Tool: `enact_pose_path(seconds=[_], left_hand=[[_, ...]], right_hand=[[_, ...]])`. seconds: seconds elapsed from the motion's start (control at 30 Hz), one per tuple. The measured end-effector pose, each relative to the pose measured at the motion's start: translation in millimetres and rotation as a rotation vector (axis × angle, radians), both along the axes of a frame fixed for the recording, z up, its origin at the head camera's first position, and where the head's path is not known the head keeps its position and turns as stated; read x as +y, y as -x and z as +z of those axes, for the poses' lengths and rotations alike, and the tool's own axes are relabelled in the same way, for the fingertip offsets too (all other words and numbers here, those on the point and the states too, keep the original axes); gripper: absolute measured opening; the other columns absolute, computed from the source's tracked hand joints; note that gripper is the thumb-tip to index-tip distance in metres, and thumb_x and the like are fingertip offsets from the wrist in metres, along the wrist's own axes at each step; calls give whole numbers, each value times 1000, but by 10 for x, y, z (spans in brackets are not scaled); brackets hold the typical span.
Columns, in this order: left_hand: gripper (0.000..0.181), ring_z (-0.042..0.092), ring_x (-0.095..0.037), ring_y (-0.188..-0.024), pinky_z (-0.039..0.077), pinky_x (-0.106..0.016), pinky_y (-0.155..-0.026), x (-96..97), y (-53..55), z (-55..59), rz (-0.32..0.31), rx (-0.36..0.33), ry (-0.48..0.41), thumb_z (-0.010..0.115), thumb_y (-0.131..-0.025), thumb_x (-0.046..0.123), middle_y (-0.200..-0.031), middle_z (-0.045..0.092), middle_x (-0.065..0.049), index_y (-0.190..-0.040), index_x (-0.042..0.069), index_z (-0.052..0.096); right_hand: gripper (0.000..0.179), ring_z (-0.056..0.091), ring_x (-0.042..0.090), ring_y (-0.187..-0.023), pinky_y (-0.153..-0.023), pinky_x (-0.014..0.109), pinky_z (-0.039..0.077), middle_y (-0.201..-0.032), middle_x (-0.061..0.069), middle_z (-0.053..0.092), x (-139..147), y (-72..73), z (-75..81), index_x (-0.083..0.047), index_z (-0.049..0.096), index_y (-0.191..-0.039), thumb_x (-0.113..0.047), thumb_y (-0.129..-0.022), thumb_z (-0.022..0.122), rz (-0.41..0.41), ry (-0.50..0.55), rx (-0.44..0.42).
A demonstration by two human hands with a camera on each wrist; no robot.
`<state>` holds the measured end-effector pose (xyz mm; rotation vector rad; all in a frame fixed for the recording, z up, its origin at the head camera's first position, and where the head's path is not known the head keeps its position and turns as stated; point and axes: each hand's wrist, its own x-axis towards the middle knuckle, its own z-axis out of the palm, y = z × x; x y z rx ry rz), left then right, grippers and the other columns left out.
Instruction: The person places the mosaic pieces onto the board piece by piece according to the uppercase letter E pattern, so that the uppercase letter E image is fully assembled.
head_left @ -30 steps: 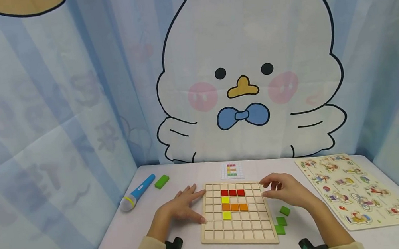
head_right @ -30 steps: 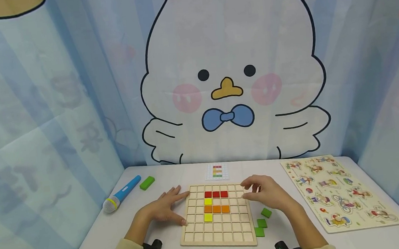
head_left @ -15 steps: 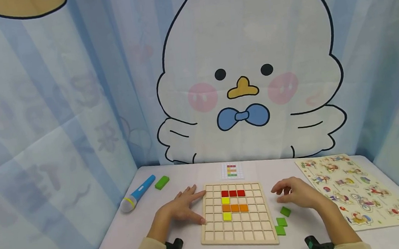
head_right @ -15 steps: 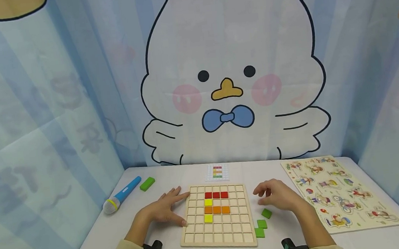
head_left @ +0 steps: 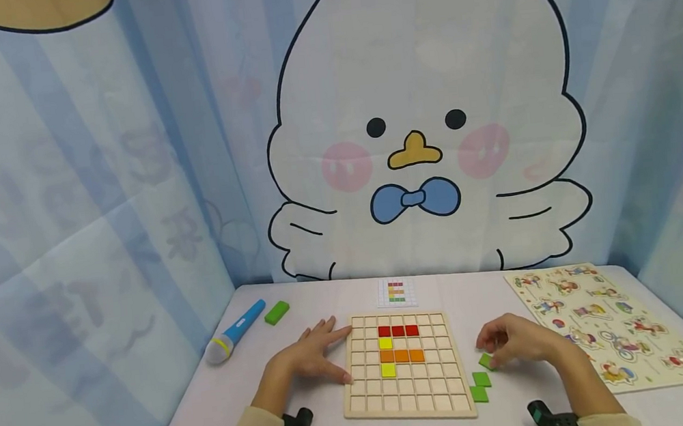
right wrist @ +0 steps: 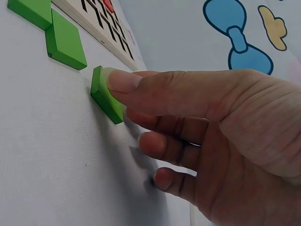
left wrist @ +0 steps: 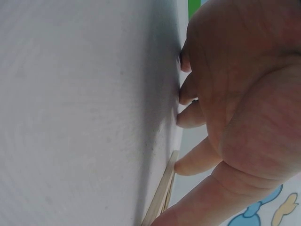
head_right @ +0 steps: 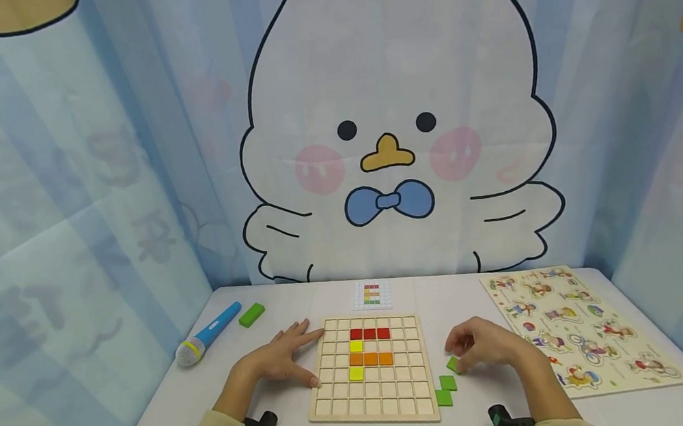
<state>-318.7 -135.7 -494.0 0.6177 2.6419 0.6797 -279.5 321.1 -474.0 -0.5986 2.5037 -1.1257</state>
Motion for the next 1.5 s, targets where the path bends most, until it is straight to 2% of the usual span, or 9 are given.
enact_pose_path(seconds=[0.3,0.53,0.73,0.9,1.1,1.4,1.5], left_hand=[[102,6,-36,-163,5,-59,-131,-9,-1,26,-7,-7,10,87,-75,58,-175,15,-14,-161,34,39],[102,6,-36,-164,5,-59,-131,-5,-8,20,-6,-9,10,87,-75,58,-175,15,-13,-161,35,39],[102,6,-36,-163,4,-59,-131,-2,-12,24,-2,-13,14,87,-75,58,-175,15,-14,-161,34,39],[103,6,-36,-164,4,-59,-131,1,-1,8,-3,-9,19,87,-75,59,-175,15,-13,-161,35,38],[103,7,-36,-163,5,-59,-131,2,2,6,-4,-5,15,87,-74,59,-175,15,-13,-161,34,39],[102,6,-36,-163,4,-59,-131,-4,-18,37,-10,-10,11,87,-75,57,-175,14,-14,-162,34,38],[102,6,-36,-163,5,-59,-131,-1,-18,35,-11,-6,11,88,-75,57,-175,15,-14,-162,34,38]], right_hand=[[27,55,17,-78,-63,23,44,-85,6,63,-8,0,-34,-4,73,-96,-1,-74,88,-29,-3,-51],[26,55,17,-79,-65,24,44,-86,7,62,-18,-9,-36,-4,70,-96,-1,-76,86,-35,-2,-23],[27,54,20,-81,-66,25,45,-88,6,62,-72,-25,-39,-4,66,-96,-3,-78,86,-120,-19,39],[27,56,21,-84,-68,25,46,-90,6,64,-90,-22,-46,-3,69,-100,-3,-79,85,-169,-31,41],[25,55,21,-85,-69,25,46,-90,5,65,-90,-18,-45,-3,70,-99,-3,-79,84,-155,-37,44],[32,53,22,-82,-65,27,43,-88,7,59,-123,-6,-39,-3,62,-98,1,-76,85,-161,-17,33],[31,54,21,-79,-62,27,45,-88,7,58,-136,-3,-42,-2,61,-99,1,-78,83,-158,4,16]])
